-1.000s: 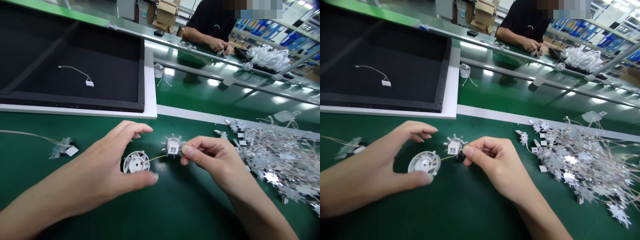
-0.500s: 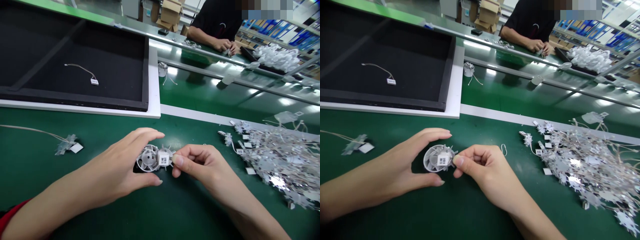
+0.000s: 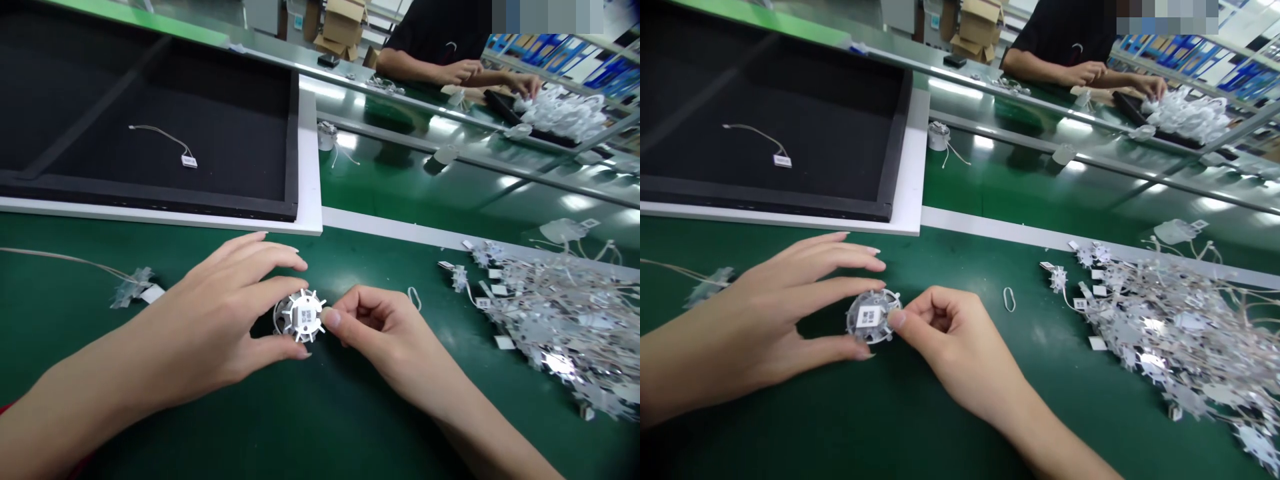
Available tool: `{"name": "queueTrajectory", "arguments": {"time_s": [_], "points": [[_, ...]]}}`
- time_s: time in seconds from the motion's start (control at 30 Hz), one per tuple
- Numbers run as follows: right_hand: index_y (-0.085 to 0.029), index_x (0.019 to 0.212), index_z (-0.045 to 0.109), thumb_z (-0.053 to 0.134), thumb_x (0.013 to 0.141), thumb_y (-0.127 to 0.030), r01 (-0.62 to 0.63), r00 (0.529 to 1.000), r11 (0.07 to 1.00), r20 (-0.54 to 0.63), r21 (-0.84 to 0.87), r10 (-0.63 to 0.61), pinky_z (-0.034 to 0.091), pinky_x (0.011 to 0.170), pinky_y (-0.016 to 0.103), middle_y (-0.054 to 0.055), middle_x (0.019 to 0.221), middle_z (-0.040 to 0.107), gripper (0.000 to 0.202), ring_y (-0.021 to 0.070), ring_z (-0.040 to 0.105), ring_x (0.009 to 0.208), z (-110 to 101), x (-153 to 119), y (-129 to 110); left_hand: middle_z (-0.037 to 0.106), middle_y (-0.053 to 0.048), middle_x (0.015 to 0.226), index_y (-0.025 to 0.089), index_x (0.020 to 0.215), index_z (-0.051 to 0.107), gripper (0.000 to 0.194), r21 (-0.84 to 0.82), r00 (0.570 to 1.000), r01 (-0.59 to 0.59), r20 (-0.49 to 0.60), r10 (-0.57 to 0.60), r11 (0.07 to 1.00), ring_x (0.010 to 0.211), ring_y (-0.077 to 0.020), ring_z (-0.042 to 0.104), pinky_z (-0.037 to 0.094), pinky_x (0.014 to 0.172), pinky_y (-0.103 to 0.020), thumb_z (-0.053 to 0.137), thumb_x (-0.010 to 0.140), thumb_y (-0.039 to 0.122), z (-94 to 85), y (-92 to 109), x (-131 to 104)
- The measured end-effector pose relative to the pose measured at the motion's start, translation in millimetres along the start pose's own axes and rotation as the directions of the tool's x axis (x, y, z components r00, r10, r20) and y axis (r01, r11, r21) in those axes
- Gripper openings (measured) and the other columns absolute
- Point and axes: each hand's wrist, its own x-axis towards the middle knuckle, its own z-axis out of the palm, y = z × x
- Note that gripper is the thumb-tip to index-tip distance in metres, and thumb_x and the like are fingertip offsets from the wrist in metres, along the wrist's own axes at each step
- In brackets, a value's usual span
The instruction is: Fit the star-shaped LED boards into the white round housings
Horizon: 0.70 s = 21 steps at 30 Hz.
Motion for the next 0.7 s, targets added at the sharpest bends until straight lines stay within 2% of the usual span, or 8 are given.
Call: {"name": "queueTrajectory", "arguments": {"time_s": [0.1, 0.27, 0.37, 0.7], "points": [[-0.018, 0.07, 0.059, 0.074, 0.085, -0.043, 0.019, 1.0, 0.997, -0.011, -0.072, -0.02, 0.03, 0.05, 0.022, -0.005, 0.062, 0.051, 0.033, 0.0076, 0.039, 0.055, 1.7, 0.4, 2.4, 0.06, -0.012, 0.135, 0.017, 0.117, 0.067, 0.037, 0.031, 0.999, -0.013, 0.053, 0.012, 0.999, 0.131, -0.0339, 0.053, 0.03, 0.122, -0.058, 0.067, 0.093, 0.045, -0.3, -1.9, -0.9], [-0.018, 0.071, 0.057, 0.072, 0.087, -0.04, 0.017, 1.0, 0.992, -0.013, -0.128, -0.018, 0.03, 0.051, 0.022, -0.005, 0.064, 0.051, 0.031, 0.0082, 0.04, 0.057, 2.1, 0.7, 3.9, 0.061, -0.011, 0.138, 0.02, 0.118, 0.069, 0.043, -0.024, 0.992, 0.084, 0.093, -0.081, 0.996, 0.134, -0.0401, 0.051, 0.031, 0.121, -0.062, 0.07, 0.089, 0.051, -1.0, 1.5, 1.1], [-0.018, 0.072, 0.057, 0.072, 0.088, -0.041, 0.014, 1.0, 0.99, -0.012, -0.143, -0.016, 0.03, 0.051, 0.023, -0.005, 0.064, 0.051, 0.032, 0.0085, 0.04, 0.057, 1.9, 0.3, 4.1, 0.063, -0.009, 0.136, 0.022, 0.118, 0.07, 0.04, -0.068, 0.991, 0.119, 0.076, -0.114, 0.991, 0.133, -0.0388, 0.053, 0.031, 0.121, -0.061, 0.072, 0.088, 0.049, -1.0, 3.6, 2.3], [-0.018, 0.07, 0.056, 0.078, 0.083, -0.042, 0.017, 0.999, 0.993, -0.03, -0.118, -0.02, 0.031, 0.051, 0.022, -0.007, 0.061, 0.049, 0.034, 0.0079, 0.038, 0.055, 4.6, 1.8, 4.8, 0.068, -0.006, 0.129, 0.022, 0.115, 0.067, 0.037, -0.07, 0.986, 0.115, 0.131, -0.105, 0.991, 0.126, -0.0326, 0.06, 0.031, 0.122, -0.057, 0.069, 0.091, 0.049, -0.3, 0.5, 5.2]]}}
